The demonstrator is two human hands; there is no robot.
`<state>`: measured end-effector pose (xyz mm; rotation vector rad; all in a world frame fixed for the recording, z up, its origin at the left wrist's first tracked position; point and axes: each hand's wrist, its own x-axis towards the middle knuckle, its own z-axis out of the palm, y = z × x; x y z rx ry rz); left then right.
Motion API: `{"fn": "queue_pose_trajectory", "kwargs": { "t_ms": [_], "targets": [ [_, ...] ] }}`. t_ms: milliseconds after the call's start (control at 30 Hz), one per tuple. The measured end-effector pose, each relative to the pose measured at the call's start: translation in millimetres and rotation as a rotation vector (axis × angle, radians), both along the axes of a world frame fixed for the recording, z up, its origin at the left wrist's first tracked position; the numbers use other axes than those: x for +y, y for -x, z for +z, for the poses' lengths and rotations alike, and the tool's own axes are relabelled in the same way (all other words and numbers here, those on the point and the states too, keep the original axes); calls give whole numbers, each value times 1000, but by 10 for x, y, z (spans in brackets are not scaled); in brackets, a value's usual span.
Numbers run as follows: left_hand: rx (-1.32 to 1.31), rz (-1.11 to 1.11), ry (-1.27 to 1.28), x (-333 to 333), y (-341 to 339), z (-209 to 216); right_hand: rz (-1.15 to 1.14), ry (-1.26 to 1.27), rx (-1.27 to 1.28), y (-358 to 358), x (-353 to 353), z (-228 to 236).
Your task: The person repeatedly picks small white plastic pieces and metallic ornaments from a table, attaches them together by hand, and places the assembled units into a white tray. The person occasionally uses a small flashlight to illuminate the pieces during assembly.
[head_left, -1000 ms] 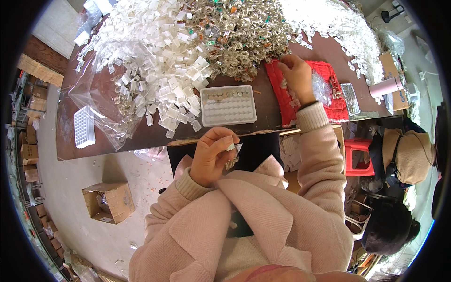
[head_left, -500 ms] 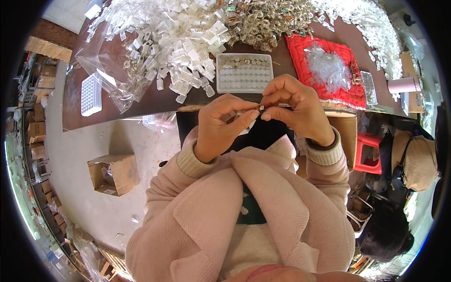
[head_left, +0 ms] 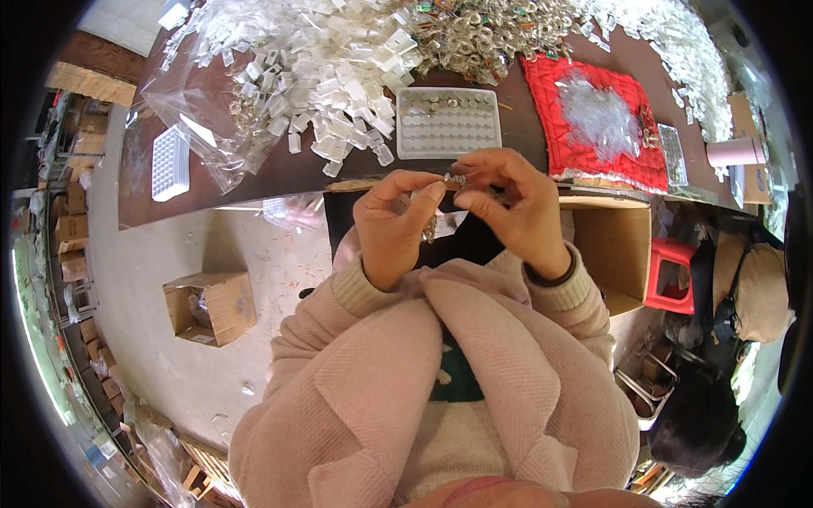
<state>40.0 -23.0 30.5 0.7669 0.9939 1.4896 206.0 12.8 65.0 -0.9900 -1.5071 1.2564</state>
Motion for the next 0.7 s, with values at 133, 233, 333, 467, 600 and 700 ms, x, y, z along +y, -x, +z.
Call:
{"fn": "queue_pose_trajectory", "kwargs": {
  "t_ms": [133, 233, 333, 467, 600, 700],
  "targets": [
    [-160, -7, 116, -2, -10, 20, -153, -666, -404, 61, -27, -84],
    [-111, -44, 127, -16, 27, 35, -178, -769, -420, 86, -14, -155],
    [15, -39, 23, 7, 147, 121, -161, -677, -366, 56, -14, -174],
    [631, 292, -316, 366, 714, 548, -171, -502, -264, 54, -50, -172],
    [1253, 652, -667, 926, 1238, 996, -195, -444, -241, 67, -78, -190],
    [1511, 597, -844, 863, 1199, 876, -197, -465, -230, 53, -71, -218]
  ]
}}
